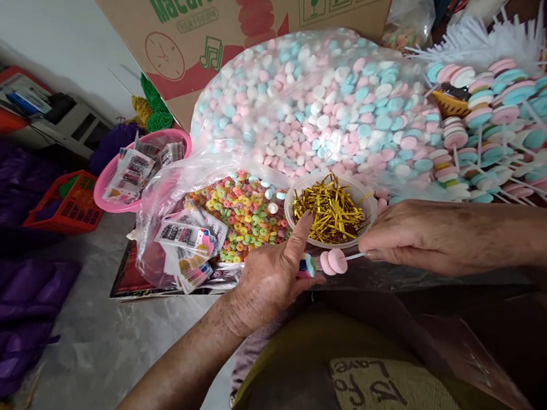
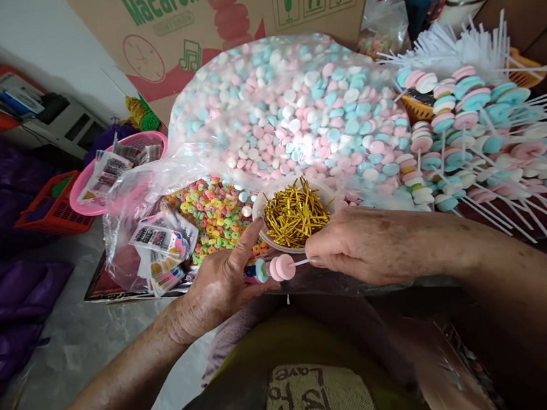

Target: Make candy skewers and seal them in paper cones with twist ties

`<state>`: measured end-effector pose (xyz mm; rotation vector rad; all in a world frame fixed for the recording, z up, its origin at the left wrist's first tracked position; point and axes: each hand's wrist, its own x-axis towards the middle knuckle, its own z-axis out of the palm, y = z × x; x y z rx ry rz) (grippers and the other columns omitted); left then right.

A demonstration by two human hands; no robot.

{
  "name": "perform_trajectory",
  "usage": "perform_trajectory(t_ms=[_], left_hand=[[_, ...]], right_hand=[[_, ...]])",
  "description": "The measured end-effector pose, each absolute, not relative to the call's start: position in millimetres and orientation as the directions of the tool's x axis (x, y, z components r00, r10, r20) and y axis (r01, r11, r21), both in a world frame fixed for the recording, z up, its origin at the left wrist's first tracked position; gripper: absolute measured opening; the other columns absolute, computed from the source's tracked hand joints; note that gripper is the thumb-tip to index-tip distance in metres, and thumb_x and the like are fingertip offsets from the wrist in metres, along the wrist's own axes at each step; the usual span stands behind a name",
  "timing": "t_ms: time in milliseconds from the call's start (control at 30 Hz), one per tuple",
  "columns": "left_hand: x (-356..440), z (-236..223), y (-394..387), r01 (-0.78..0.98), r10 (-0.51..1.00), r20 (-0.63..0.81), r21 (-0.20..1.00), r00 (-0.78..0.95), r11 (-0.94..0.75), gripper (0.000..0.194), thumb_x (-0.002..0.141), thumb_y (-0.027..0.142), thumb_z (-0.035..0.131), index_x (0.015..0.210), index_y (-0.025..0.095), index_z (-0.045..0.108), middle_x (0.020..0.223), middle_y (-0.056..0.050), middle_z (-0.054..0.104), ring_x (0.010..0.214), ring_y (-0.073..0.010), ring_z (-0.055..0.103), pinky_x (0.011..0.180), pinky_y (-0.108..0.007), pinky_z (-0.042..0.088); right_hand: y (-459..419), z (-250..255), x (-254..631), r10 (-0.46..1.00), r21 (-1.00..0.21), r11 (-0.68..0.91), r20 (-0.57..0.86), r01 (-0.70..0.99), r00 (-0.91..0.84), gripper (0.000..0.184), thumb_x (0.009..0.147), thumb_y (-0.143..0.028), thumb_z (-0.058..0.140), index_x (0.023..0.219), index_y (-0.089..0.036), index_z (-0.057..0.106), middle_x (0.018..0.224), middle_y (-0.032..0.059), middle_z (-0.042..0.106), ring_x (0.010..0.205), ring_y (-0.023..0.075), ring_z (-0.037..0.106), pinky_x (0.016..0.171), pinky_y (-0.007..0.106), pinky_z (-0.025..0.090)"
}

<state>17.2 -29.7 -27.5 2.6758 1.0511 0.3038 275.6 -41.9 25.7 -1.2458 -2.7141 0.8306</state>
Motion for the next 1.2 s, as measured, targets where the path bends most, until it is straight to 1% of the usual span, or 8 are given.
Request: perform_trajectory(t_ms=[233, 400, 533, 600, 700, 800, 933, 1200], left_hand=[[52.6, -34.1, -30.8, 0.594, 0.698, -0.149, 0.663, 0.701, -0.455, 0.101, 0.068, 0.046, 0.074, 0.146, 0.021, 0.016, 0.089, -0.005, 0.069, 0.086, -0.0256, 0.065, 0.076, -0.037, 0.05], [21.0, -19.4, -17.3, 0.333, 0.714, -0.163, 0.937, 0.681, -0.103, 0.109, 0.067, 0.037, 0.076, 0.148, 0.024, 0.005, 0.111, -0.01, 0.065, 0.096, -0.0209, 0.063, 0.083, -0.032, 0.047], [-15.9, -2.7, -11.0, 0.519, 0.557, -0.371, 0.845, 0.743, -0.128, 0.067, 0.073, 0.041, 0.071, 0.134, 0.026, 0.046, 0.111, -0.005, 0.066, 0.094, -0.0202, 0.061, 0.078, -0.028, 0.047], [-19.7, -1.2, -15.7, 0.517, 0.495, -0.383, 0.84, 0.78, -0.164, 0.051, 0.081, 0.042, 0.062, 0.128, 0.024, 0.052, 0.102, -0.001, 0.068, 0.084, -0.0167, 0.062, 0.073, -0.026, 0.047], [-15.6, -5.2, -25.7, 0.562, 0.626, -0.268, 0.757, 0.732, -0.333, 0.04, 0.084, 0.04, 0.059, 0.12, 0.022, 0.056, 0.092, 0.0, 0.069, 0.077, -0.0146, 0.062, 0.068, -0.024, 0.046], [-16.0, -10.5, -31.8, 0.692, 0.762, 0.03, 0.398, 0.646, -0.602, 0.029, 0.085, 0.038, 0.057, 0.103, 0.017, 0.061, 0.083, -0.004, 0.068, 0.072, -0.0175, 0.061, 0.064, -0.028, 0.045], [-23.2, -14.2, -34.5, 0.678, 0.632, 0.345, -0.017, 0.694, -0.735, 0.029, 0.089, 0.041, 0.048, 0.09, 0.015, 0.061, 0.074, -0.008, 0.066, 0.066, -0.0209, 0.06, 0.061, -0.032, 0.044], [-10.5, -11.9, -35.6, 0.646, 0.625, 0.296, 0.034, 0.722, -0.763, 0.026, 0.087, 0.041, 0.052, 0.089, 0.016, 0.06, 0.072, -0.005, 0.066, 0.064, -0.0202, 0.061, 0.06, -0.031, 0.042]], right_hand=[[-34.1, 15.9, 222.2, 0.642, -0.305, 0.64, -0.292, 0.705, -0.709, 0.017, 0.081, -0.021, 0.051, 0.068, -0.015, 0.06, 0.063, 0.0038, 0.06, 0.055, 0.0125, 0.047, 0.051, 0.027, 0.022], [-29.7, 1.0, 228.3, 0.69, -0.468, 0.552, -0.207, 0.69, -0.693, 0.029, 0.09, -0.029, 0.042, 0.071, -0.016, 0.059, 0.064, 0.0026, 0.06, 0.058, 0.013, 0.051, 0.054, 0.026, 0.024], [-29.2, 4.1, 249.1, 0.696, -0.524, 0.548, -0.145, 0.651, -0.703, 0.035, 0.094, -0.031, 0.034, 0.066, -0.017, 0.05, 0.061, -0.0004, 0.054, 0.06, 0.0119, 0.048, 0.057, 0.025, 0.025], [-28.9, 8.5, 252.3, 0.701, -0.501, 0.563, -0.133, 0.658, -0.701, 0.033, 0.093, -0.03, 0.035, 0.065, -0.018, 0.048, 0.061, -0.0003, 0.053, 0.062, 0.0122, 0.048, 0.058, 0.025, 0.025], [-28.0, 14.6, 251.8, 0.706, -0.485, 0.544, -0.177, 0.685, -0.686, 0.032, 0.091, -0.029, 0.038, 0.062, -0.017, 0.044, 0.058, -0.0016, 0.049, 0.057, 0.0109, 0.044, 0.057, 0.025, 0.024], [-27.3, 19.2, 253.9, 0.698, -0.513, 0.487, -0.256, 0.706, -0.668, 0.033, 0.09, -0.031, 0.039, 0.06, -0.017, 0.042, 0.053, -0.0034, 0.044, 0.051, 0.0089, 0.039, 0.053, 0.024, 0.023], [-28.5, 24.5, 259.1, 0.685, -0.579, 0.435, -0.284, 0.69, -0.671, 0.035, 0.09, -0.034, 0.039, 0.059, -0.017, 0.041, 0.051, -0.0045, 0.038, 0.049, 0.0081, 0.038, 0.049, 0.023, 0.023], [-33.3, 24.9, 233.8, 0.665, -0.649, 0.432, -0.241, 0.627, -0.707, 0.04, 0.093, -0.039, 0.033, 0.062, -0.017, 0.043, 0.056, -0.0036, 0.043, 0.054, 0.0088, 0.043, 0.052, 0.021, 0.027]])
